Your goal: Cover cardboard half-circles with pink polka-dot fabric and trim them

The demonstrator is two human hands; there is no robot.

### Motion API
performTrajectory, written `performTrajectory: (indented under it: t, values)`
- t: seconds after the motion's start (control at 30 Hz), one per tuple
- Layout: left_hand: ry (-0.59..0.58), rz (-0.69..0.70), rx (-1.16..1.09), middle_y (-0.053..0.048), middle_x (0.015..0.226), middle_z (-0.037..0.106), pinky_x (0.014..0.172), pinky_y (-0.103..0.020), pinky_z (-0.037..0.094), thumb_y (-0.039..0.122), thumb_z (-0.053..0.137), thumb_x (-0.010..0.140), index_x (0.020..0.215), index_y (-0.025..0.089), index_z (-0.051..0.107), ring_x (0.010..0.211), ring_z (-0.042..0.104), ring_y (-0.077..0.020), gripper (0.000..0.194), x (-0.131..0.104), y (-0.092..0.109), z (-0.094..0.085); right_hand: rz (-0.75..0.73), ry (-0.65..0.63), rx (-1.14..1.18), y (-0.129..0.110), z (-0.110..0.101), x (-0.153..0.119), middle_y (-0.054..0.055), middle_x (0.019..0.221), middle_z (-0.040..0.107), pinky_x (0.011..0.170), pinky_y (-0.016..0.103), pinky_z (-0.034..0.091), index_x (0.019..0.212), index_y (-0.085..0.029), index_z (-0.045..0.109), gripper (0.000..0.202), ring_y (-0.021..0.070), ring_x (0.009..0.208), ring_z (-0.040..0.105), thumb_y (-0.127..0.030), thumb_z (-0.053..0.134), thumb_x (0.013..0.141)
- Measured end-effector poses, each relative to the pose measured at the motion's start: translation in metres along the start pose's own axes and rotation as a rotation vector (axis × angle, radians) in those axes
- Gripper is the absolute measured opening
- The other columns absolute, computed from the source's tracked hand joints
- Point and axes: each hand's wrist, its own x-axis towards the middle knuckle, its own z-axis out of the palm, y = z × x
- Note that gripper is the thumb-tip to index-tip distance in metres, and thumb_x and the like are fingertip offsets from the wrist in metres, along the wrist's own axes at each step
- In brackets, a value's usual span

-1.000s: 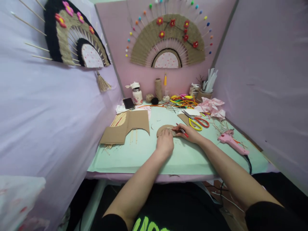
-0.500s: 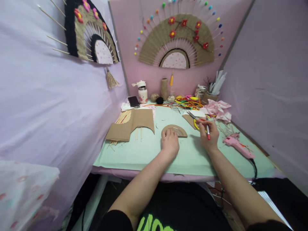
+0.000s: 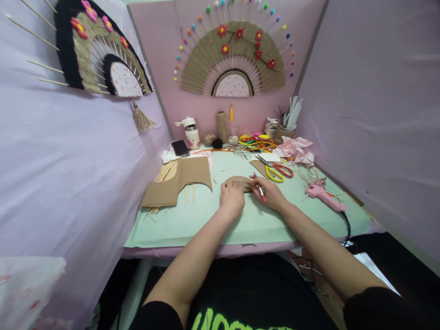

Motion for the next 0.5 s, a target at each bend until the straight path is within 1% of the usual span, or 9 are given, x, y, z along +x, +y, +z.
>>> performTrajectory:
  t: [0.07,0.13,0.23,0.27,0.3,0.37,0.4,0.43,0.5]
  values:
    - [-0.011,0.015,-0.024,-0.016,0.127,0.062,0.102,-0.046,0.034,0.01,0.032,0.09,0.127,0.014,0.055,0.126,0.048,-0.0282,0.044,0.002,-0.002,-0.002,-0.048,-0.089,-0.033,-0.002,0.002,0.002,0.009,0.102,0.074,0.091,0.043,0.051,0.092,-0.024,0.063,0.017,0.0277,0.109,0.065,-0.016,0.055,0.079]
    - [-0.034,0.029,-0.053,-0.016,0.127,0.063,0.103,-0.048,0.035,0.009,0.035,0.088,0.132,0.014,0.051,0.126,0.049,-0.0287,0.047,0.008,-0.01,-0.005,-0.072,-0.138,-0.069,-0.003,0.003,0.003,0.01,0.101,0.074,0.093,0.046,0.049,0.091,-0.023,0.064,0.019,0.0293,0.108,0.065,-0.013,0.055,0.077]
    - [-0.088,0.04,-0.117,-0.014,0.12,0.068,0.101,-0.047,0.04,0.009,0.043,0.082,0.141,0.017,0.042,0.119,0.057,-0.0281,0.06,0.027,-0.038,-0.024,-0.095,-0.176,-0.109,-0.002,0.002,0.004,0.01,0.098,0.074,0.094,0.047,0.048,0.088,-0.023,0.061,0.018,0.0287,0.102,0.067,-0.011,0.054,0.076]
    - [-0.085,0.041,-0.145,-0.012,0.125,0.066,0.101,-0.044,0.041,0.009,0.043,0.081,0.145,0.019,0.036,0.12,0.057,-0.0259,0.065,0.035,-0.051,-0.034,-0.1,-0.185,-0.117,-0.001,0.002,0.004,0.01,0.099,0.074,0.095,0.046,0.047,0.087,-0.023,0.06,0.018,0.0281,0.101,0.067,-0.01,0.054,0.077]
    - [-0.053,0.054,-0.193,-0.01,0.136,0.06,0.105,-0.041,0.04,0.007,0.04,0.08,0.149,0.021,0.029,0.127,0.052,-0.0223,0.071,0.043,-0.065,-0.045,-0.105,-0.193,-0.123,-0.001,0.002,0.003,0.009,0.1,0.074,0.096,0.046,0.047,0.087,-0.023,0.059,0.018,0.0275,0.102,0.067,-0.01,0.054,0.077]
    - [0.245,0.063,-0.456,-0.009,0.147,0.049,0.114,-0.039,0.032,0.004,0.036,0.077,0.15,0.018,0.028,0.137,0.042,-0.0199,0.074,0.054,-0.091,-0.068,-0.111,-0.203,-0.13,0.0,0.001,0.003,0.008,0.103,0.074,0.097,0.046,0.046,0.086,-0.024,0.058,0.019,0.027,0.104,0.067,-0.009,0.054,0.076]
    - [0.345,0.096,-0.525,-0.008,0.149,0.046,0.117,-0.039,0.028,0.004,0.035,0.078,0.15,0.018,0.027,0.139,0.039,-0.019,0.074,0.058,-0.101,-0.077,-0.111,-0.205,-0.131,0.0,0.001,0.003,0.007,0.103,0.074,0.097,0.045,0.046,0.086,-0.024,0.057,0.019,0.0271,0.105,0.066,-0.008,0.053,0.076]
    - [0.397,0.116,-0.536,-0.007,0.149,0.047,0.118,-0.039,0.026,0.005,0.036,0.078,0.149,0.018,0.031,0.139,0.04,-0.019,0.072,0.059,-0.108,-0.083,-0.11,-0.207,-0.132,-0.001,0.001,0.003,0.007,0.103,0.075,0.097,0.045,0.046,0.085,-0.024,0.057,0.019,0.0271,0.106,0.066,-0.008,0.053,0.076]
    - [0.403,0.123,-0.477,-0.006,0.147,0.049,0.119,-0.042,0.024,0.005,0.037,0.078,0.143,0.018,0.044,0.138,0.039,-0.0206,0.066,0.056,-0.115,-0.087,-0.108,-0.206,-0.13,-0.002,0.001,0.003,0.008,0.103,0.075,0.095,0.045,0.047,0.084,-0.024,0.056,0.018,0.0273,0.105,0.066,-0.008,0.052,0.077]
